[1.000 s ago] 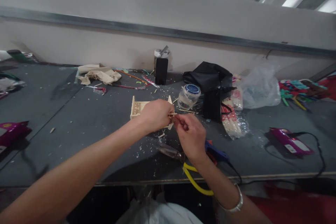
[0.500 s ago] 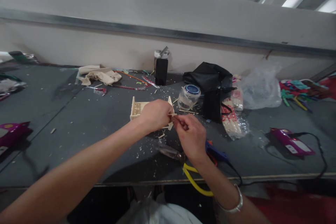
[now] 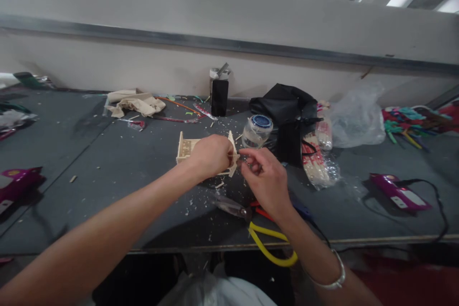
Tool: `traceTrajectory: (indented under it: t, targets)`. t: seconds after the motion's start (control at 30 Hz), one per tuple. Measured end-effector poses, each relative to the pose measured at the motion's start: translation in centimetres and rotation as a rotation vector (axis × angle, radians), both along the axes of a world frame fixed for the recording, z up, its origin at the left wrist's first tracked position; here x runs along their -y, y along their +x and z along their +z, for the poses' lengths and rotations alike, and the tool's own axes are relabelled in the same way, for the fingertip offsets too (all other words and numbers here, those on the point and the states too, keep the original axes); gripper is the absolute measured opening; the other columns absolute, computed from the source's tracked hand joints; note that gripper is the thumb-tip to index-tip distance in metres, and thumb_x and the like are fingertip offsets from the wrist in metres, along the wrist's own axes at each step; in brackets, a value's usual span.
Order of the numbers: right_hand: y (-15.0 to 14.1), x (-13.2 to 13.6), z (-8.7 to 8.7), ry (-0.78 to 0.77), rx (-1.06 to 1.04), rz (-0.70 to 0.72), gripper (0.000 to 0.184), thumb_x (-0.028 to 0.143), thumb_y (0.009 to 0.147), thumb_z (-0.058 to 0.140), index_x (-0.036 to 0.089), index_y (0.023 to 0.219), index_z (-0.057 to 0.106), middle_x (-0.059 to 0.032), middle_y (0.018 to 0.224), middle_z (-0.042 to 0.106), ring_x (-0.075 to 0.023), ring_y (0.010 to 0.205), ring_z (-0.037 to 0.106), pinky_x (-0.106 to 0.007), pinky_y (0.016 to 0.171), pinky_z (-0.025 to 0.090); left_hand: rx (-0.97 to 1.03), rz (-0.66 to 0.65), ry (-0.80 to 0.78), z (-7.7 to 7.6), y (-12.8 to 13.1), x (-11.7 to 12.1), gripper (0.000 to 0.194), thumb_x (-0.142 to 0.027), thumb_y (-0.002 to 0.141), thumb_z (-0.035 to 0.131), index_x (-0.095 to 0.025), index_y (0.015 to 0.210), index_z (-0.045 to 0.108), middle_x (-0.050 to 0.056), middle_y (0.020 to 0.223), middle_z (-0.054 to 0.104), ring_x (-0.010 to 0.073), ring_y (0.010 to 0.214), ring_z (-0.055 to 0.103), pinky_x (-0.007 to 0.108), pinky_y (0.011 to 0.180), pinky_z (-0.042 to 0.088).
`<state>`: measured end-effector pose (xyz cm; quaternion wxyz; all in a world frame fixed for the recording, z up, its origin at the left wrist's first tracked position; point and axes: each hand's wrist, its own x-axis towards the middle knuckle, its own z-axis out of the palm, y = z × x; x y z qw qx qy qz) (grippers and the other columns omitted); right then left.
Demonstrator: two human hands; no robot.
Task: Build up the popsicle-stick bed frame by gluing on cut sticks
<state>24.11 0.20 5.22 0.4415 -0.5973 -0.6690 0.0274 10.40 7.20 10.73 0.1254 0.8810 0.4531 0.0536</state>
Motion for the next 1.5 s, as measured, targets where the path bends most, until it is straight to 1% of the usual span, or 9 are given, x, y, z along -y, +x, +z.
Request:
traceTrajectory:
  t: [0.17, 0.27, 0.4, 0.57, 0.7, 0.93, 1.2, 1.37, 1.5]
  targets:
    - [0.5, -0.7, 0.7, -0.019, 0.148, 0.082, 0.022, 0.016, 0.078, 0.059, 0.021, 0.098, 0.067, -0.0036, 0.088, 0.062, -0.0180, 0.079, 0.059, -0.029, 0.070, 0.046, -0.014, 0.002, -0.005, -0.1, 0.0, -0.1, 0.018, -0.029, 0.075, 0.058, -0.018, 0.076, 0.073, 0.008, 0.069, 0.068, 0.0201, 0.073, 0.063, 0.027, 0.064, 0.044]
    - [0.7, -1.0, 1.2, -0.019, 0.204, 0.104, 0.019, 0.016, 0.079, 0.059, 0.020, 0.095, 0.068, -0.0045, 0.087, 0.061, -0.0195, 0.082, 0.060, -0.030, 0.072, 0.047, -0.011, 0.001, 0.006, -0.2, 0.0, -0.2, 0.020, -0.031, 0.076, 0.058, -0.017, 0.076, 0.073, 0.009, 0.070, 0.068, 0.0212, 0.074, 0.064, 0.028, 0.064, 0.043]
    - [1.0, -1.5, 1.7, -0.014, 0.254, 0.122, 0.017, 0.015, 0.079, 0.058, 0.022, 0.089, 0.068, -0.0037, 0.085, 0.061, -0.0194, 0.083, 0.060, -0.031, 0.073, 0.048, -0.017, -0.010, 0.026, -0.5, 0.0, -0.4, 0.022, -0.032, 0.076, 0.056, -0.016, 0.075, 0.073, 0.010, 0.069, 0.068, 0.0221, 0.074, 0.064, 0.028, 0.062, 0.043]
    - [1.2, -1.9, 2.0, -0.032, 0.276, 0.145, 0.015, 0.014, 0.078, 0.059, 0.020, 0.087, 0.068, -0.0039, 0.087, 0.062, -0.0194, 0.084, 0.061, -0.030, 0.072, 0.048, -0.021, -0.010, 0.035, -0.6, -0.1, -0.4, 0.022, -0.029, 0.075, 0.055, -0.017, 0.076, 0.073, 0.010, 0.070, 0.068, 0.0219, 0.073, 0.064, 0.028, 0.060, 0.042]
    - [1.3, -2.1, 2.1, -0.050, 0.271, 0.164, 0.014, 0.014, 0.078, 0.059, 0.021, 0.086, 0.067, -0.0035, 0.087, 0.063, -0.0189, 0.084, 0.060, -0.030, 0.072, 0.048, -0.028, -0.001, 0.033, -0.6, 0.0, -0.4, 0.024, -0.033, 0.077, 0.055, -0.017, 0.077, 0.074, 0.009, 0.069, 0.068, 0.0213, 0.074, 0.064, 0.028, 0.061, 0.042]
    - [1.4, -2.4, 2.1, -0.073, 0.250, 0.178, 0.012, 0.013, 0.077, 0.060, 0.021, 0.083, 0.067, -0.0024, 0.085, 0.062, -0.0176, 0.082, 0.060, -0.029, 0.071, 0.047, -0.010, -0.011, 0.039, -0.8, 0.0, -0.6, 0.023, -0.032, 0.076, 0.056, -0.017, 0.077, 0.074, 0.010, 0.070, 0.068, 0.0217, 0.073, 0.064, 0.028, 0.059, 0.041]
    - [1.7, -2.8, 2.5, -0.093, 0.274, 0.214, 0.011, 0.014, 0.077, 0.060, 0.021, 0.081, 0.067, -0.0015, 0.083, 0.061, -0.0168, 0.081, 0.059, -0.028, 0.071, 0.044, -0.022, 0.003, 0.021, -0.4, 0.0, -0.5, 0.021, -0.031, 0.075, 0.058, -0.017, 0.078, 0.074, 0.008, 0.068, 0.068, 0.0202, 0.072, 0.063, 0.027, 0.059, 0.040]
    - [2.2, -3.0, 3.0, -0.143, 0.281, 0.289, 0.015, 0.014, 0.075, 0.061, 0.021, 0.086, 0.067, -0.0014, 0.086, 0.062, -0.0161, 0.080, 0.058, -0.027, 0.071, 0.044, -0.018, 0.038, 0.000, -0.3, 0.0, -0.3, 0.021, -0.031, 0.074, 0.058, -0.018, 0.078, 0.074, 0.008, 0.069, 0.068, 0.0204, 0.071, 0.063, 0.028, 0.061, 0.041]
    - [2.5, -3.0, 3.4, -0.178, 0.253, 0.345, 0.016, 0.012, 0.075, 0.061, 0.020, 0.088, 0.067, -0.0009, 0.084, 0.061, -0.0146, 0.076, 0.057, -0.027, 0.070, 0.044, -0.011, 0.038, 0.001, -0.3, 0.0, -0.3, 0.020, -0.031, 0.073, 0.059, -0.018, 0.078, 0.074, 0.008, 0.069, 0.068, 0.0204, 0.071, 0.062, 0.029, 0.062, 0.041]
